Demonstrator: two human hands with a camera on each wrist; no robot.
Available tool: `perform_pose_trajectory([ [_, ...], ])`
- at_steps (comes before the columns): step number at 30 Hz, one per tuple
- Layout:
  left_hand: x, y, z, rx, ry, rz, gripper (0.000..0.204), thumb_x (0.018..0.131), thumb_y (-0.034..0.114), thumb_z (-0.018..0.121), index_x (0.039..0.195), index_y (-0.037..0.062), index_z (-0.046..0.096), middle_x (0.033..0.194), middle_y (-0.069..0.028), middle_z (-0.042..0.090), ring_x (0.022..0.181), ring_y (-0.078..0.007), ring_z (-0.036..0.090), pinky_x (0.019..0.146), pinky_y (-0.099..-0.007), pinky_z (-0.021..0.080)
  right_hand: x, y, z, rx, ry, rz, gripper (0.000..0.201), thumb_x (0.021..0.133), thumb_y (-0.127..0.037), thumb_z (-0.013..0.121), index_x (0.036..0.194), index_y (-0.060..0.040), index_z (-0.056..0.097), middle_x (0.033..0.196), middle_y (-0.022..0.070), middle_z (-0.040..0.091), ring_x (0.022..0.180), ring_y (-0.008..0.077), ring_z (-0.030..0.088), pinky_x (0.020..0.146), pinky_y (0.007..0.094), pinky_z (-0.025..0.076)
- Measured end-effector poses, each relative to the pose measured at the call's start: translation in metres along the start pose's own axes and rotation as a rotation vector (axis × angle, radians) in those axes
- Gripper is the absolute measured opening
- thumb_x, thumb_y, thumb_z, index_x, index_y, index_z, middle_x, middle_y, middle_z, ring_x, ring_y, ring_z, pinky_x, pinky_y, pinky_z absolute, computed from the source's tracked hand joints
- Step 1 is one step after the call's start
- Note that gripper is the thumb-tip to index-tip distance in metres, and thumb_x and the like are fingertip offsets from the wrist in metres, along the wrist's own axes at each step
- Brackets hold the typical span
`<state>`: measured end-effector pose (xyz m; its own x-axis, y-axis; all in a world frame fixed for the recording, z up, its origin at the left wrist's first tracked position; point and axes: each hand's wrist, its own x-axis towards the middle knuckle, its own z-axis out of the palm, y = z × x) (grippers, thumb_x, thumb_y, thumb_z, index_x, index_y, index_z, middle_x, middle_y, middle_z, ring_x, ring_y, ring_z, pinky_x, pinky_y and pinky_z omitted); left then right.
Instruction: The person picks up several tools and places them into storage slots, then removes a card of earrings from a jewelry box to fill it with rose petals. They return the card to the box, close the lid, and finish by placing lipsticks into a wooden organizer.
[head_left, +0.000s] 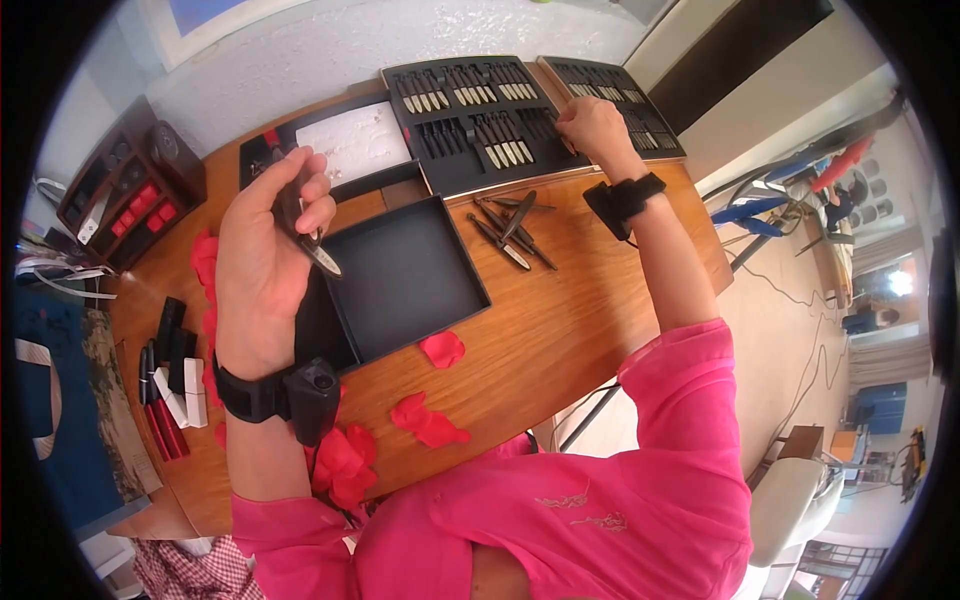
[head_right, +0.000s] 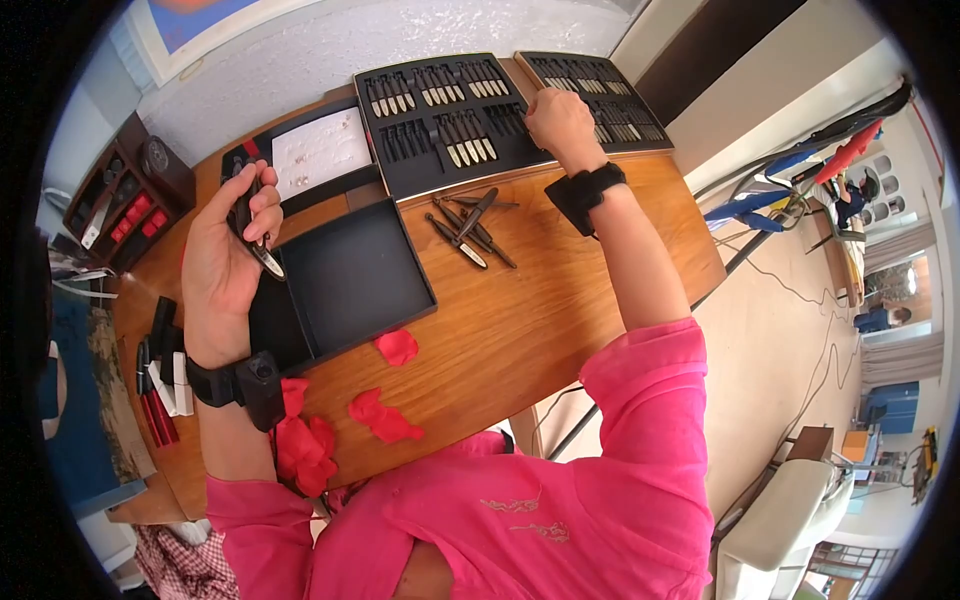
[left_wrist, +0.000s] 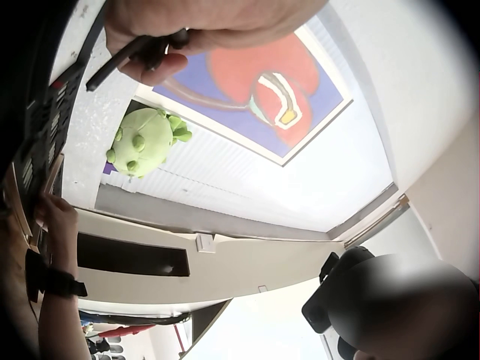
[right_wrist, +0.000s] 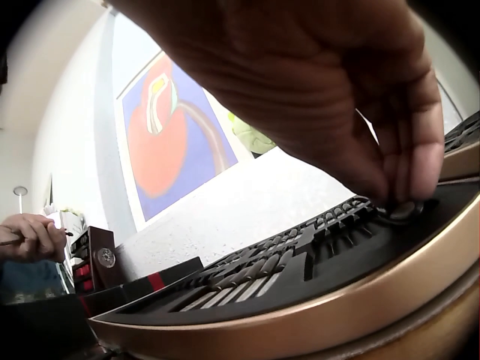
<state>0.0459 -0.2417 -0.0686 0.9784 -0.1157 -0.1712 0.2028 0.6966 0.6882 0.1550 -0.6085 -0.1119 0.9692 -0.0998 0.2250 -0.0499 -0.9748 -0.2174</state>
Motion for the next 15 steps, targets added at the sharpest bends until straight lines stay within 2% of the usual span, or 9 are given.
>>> perform_pose_trajectory([
  [5, 0.000, -0.001, 0.000, 0.037, 0.002, 0.004, 0.018, 0.094, 0.015, 0.060, 0.103, -0.0001, 0.055, 0.076, -0.0019, 0.052, 0.054, -0.0074, 0.041, 0.053, -0.0206, 0.031, 0.000, 0.007, -0.015, 0.078, -0.150, -0.116, 0.022, 0.072, -0.009, 0.064, 0.091, -0.0013, 0.072, 0.082, 0.0144, 0.070, 0.072, 0.0249, 0.069, 0.068, 0.0337, 0.053],
  [8, 0.000, -0.001, 0.000, 0.045, 0.009, 0.008, 0.018, 0.094, 0.015, 0.060, 0.103, 0.0000, 0.055, 0.077, -0.0019, 0.053, 0.054, -0.0073, 0.041, 0.053, -0.0208, 0.031, -0.002, 0.008, -0.018, 0.122, -0.174, -0.061, 0.025, 0.066, -0.004, 0.068, 0.090, -0.0051, 0.073, 0.089, 0.0168, 0.070, 0.086, 0.0321, 0.067, 0.079, 0.0370, 0.053],
  [9, 0.000, -0.001, 0.000, 0.048, 0.013, 0.009, 0.018, 0.093, 0.014, 0.060, 0.104, 0.0000, 0.055, 0.077, -0.0021, 0.053, 0.054, -0.0073, 0.041, 0.053, -0.0209, 0.031, -0.003, 0.008, -0.020, 0.116, -0.185, -0.054, 0.026, 0.066, -0.005, 0.068, 0.091, -0.0050, 0.073, 0.089, 0.0166, 0.070, 0.087, 0.0317, 0.067, 0.079, 0.0367, 0.053],
  [12, 0.004, 0.000, -0.010, -0.059, -0.053, -0.007, 0.015, 0.090, 0.004, 0.062, 0.098, -0.0069, 0.056, 0.090, -0.0122, 0.060, 0.066, -0.0124, 0.051, 0.051, -0.0240, 0.037, -0.006, 0.005, -0.027, 0.115, -0.214, -0.039, 0.027, 0.067, -0.006, 0.067, 0.094, -0.0048, 0.073, 0.090, 0.0159, 0.071, 0.087, 0.0309, 0.067, 0.078, 0.0359, 0.053],
  [15, 0.004, 0.000, -0.009, -0.056, -0.047, -0.006, 0.015, 0.090, 0.004, 0.062, 0.098, -0.0068, 0.056, 0.089, -0.0120, 0.060, 0.065, -0.0122, 0.050, 0.051, -0.0239, 0.036, -0.008, 0.005, -0.029, 0.124, -0.216, -0.053, 0.027, 0.069, -0.006, 0.066, 0.094, -0.0044, 0.073, 0.089, 0.0143, 0.071, 0.085, 0.0296, 0.068, 0.077, 0.0354, 0.053],
])
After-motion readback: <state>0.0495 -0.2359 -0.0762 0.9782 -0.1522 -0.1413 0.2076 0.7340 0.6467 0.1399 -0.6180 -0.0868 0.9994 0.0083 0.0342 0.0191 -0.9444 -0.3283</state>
